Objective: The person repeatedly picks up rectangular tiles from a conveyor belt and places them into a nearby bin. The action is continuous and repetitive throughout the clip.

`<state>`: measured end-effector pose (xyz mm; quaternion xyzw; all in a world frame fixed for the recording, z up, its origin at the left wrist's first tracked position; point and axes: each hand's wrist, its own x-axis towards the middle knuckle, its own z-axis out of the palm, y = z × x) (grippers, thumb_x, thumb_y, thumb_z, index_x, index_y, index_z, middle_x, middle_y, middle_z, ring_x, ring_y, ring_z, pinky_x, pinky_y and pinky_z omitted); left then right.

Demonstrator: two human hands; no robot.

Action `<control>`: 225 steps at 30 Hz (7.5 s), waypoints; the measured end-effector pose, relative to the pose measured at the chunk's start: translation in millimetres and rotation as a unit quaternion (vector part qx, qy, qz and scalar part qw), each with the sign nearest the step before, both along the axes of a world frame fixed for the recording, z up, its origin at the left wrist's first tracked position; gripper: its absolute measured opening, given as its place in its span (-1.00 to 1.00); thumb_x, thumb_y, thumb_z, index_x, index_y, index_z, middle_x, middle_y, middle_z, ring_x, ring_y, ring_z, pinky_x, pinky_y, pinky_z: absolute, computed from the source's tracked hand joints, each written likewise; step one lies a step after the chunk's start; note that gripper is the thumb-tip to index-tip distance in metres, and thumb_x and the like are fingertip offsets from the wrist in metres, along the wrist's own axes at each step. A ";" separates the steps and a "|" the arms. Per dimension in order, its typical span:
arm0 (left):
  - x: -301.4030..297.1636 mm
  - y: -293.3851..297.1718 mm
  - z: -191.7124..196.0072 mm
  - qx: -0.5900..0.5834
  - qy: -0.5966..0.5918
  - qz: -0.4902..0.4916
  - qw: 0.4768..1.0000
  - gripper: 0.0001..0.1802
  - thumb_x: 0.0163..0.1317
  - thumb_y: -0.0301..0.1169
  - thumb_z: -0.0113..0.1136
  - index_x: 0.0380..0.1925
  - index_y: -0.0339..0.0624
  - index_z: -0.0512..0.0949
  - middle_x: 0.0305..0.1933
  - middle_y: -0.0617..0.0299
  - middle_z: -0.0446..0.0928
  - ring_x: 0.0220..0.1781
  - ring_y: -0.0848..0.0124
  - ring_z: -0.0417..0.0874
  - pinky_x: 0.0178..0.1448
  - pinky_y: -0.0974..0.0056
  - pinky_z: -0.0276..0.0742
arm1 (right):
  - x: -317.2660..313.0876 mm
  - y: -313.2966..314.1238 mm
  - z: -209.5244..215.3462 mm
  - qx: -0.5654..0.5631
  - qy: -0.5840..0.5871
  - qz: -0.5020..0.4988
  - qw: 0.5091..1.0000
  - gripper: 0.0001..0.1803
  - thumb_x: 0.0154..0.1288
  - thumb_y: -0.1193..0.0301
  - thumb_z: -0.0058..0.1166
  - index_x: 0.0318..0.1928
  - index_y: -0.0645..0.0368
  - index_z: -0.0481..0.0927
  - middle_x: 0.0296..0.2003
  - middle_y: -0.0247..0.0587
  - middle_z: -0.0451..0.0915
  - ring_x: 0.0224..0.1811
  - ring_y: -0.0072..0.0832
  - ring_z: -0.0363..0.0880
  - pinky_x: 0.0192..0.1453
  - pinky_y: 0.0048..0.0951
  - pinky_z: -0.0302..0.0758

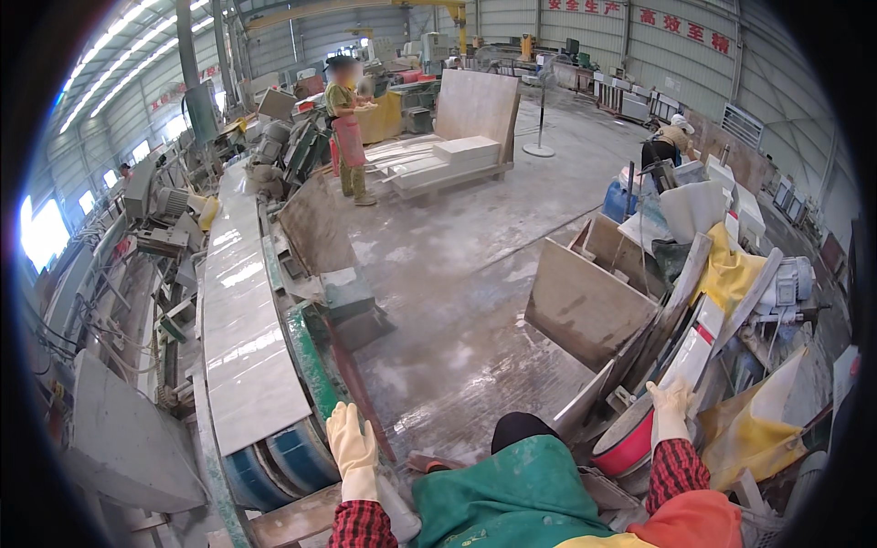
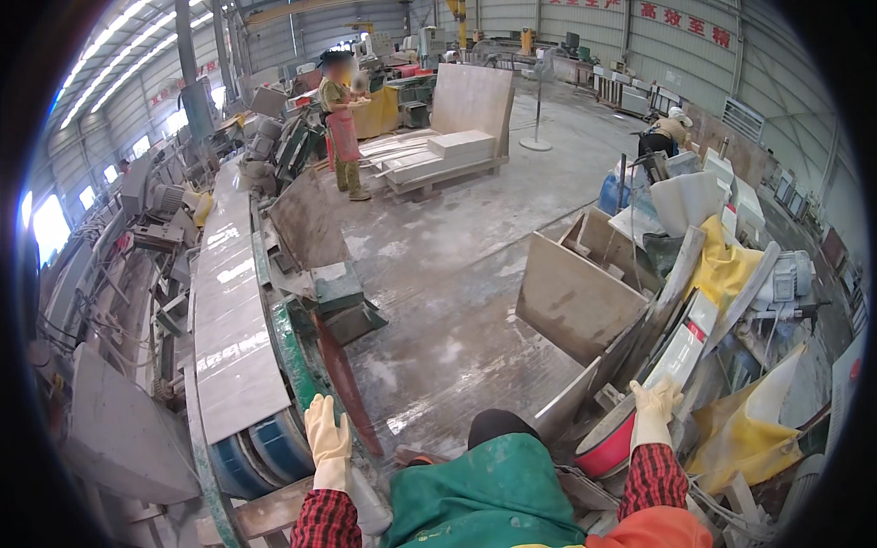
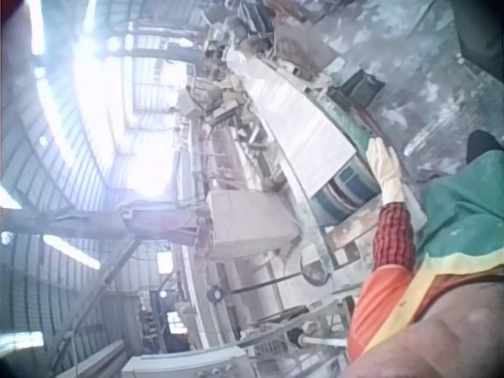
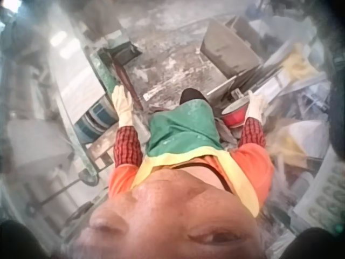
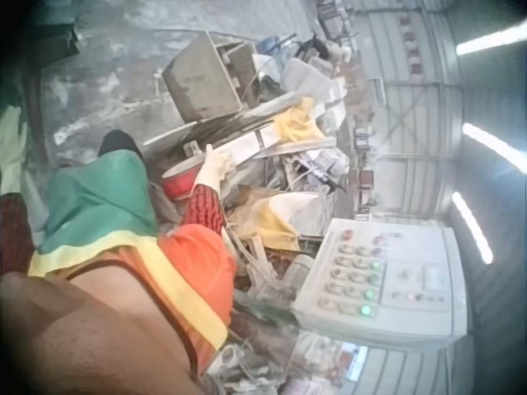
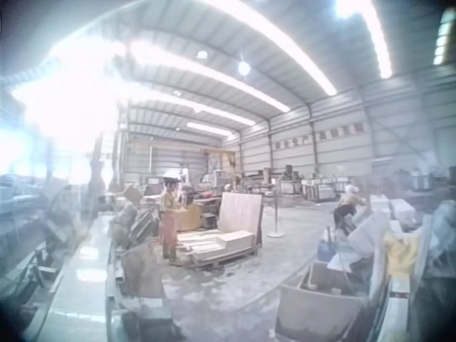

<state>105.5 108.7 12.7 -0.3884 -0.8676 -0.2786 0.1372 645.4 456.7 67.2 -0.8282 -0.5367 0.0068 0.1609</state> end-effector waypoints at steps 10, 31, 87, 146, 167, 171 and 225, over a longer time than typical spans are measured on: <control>-0.1 2.8 0.6 0.067 0.018 -0.018 0.997 -0.55 0.17 -0.43 0.33 0.08 -0.33 0.59 0.22 -0.22 0.57 0.30 -0.12 0.52 0.47 -0.10 0.32 | 54.7 74.0 -13.3 -0.104 0.090 -0.070 0.988 0.01 -0.14 0.37 0.40 0.45 0.05 0.33 0.45 0.23 0.27 0.38 0.05 0.45 0.49 -0.03 0.38; 65.2 80.8 132.8 0.354 -0.755 -0.106 0.541 -0.50 0.54 -0.21 0.07 0.35 -0.24 0.39 0.45 -0.08 0.41 0.37 0.10 0.53 0.30 0.07 0.61 | -296.6 9.7 94.9 -0.190 0.478 0.601 0.612 -0.05 -0.24 0.50 0.56 0.34 -0.04 0.55 0.22 -0.22 0.58 0.28 -0.30 0.52 0.23 -0.21 0.58; -120.7 -135.1 -27.7 0.730 -0.515 0.263 0.365 -0.53 0.55 -0.36 0.04 0.33 -0.39 0.31 0.40 -0.16 0.40 0.41 -0.19 0.42 0.44 -0.44 0.41 | 108.4 13.6 -81.1 0.122 -0.032 0.176 0.976 -0.45 0.54 0.09 0.05 0.33 0.20 0.53 0.38 0.15 0.44 0.44 -0.05 0.41 0.55 -0.20 0.30; 10.0 -3.0 -1.7 -0.179 -0.004 -0.045 0.983 -0.28 0.54 -0.06 -0.03 0.47 -0.42 0.25 0.56 -0.31 0.17 0.61 -0.14 0.14 0.68 -0.09 -0.02 | 44.4 53.9 -14.6 0.201 -0.094 0.119 0.968 -0.73 0.30 0.26 0.10 -0.06 0.09 0.55 0.04 -0.10 0.54 0.16 -0.16 0.46 0.31 -0.13 0.35; -2.3 -10.2 -11.4 -0.198 -0.004 -0.034 0.980 -0.30 0.53 -0.08 0.00 0.47 -0.39 0.27 0.56 -0.25 0.21 0.62 -0.10 0.14 0.68 -0.07 -0.02 | 57.2 86.3 -12.3 0.208 -0.132 0.109 0.963 -0.45 0.38 0.12 0.10 0.27 0.11 0.47 0.13 -0.06 0.52 0.24 -0.10 0.44 0.48 -0.04 0.21; -0.6 -8.0 -13.3 -0.183 0.003 -0.033 0.983 -0.30 0.54 -0.06 -0.02 0.47 -0.36 0.28 0.56 -0.23 0.23 0.61 -0.10 0.16 0.68 -0.07 0.00 | 63.8 92.6 -3.8 0.156 -0.059 0.113 0.979 -0.62 0.32 0.14 0.18 -0.02 0.15 0.63 0.03 -0.06 0.63 0.16 -0.11 0.53 0.34 -0.11 0.41; -4.9 -10.3 -9.7 -0.209 -0.001 -0.047 0.977 -0.30 0.54 -0.10 -0.01 0.46 -0.41 0.27 0.57 -0.23 0.20 0.63 -0.08 0.12 0.69 -0.06 -0.04 | 51.8 82.9 -6.2 0.139 -0.134 0.098 0.976 -0.66 0.28 0.28 0.13 0.05 0.07 0.57 0.04 -0.18 0.54 0.21 -0.21 0.44 0.30 -0.13 0.35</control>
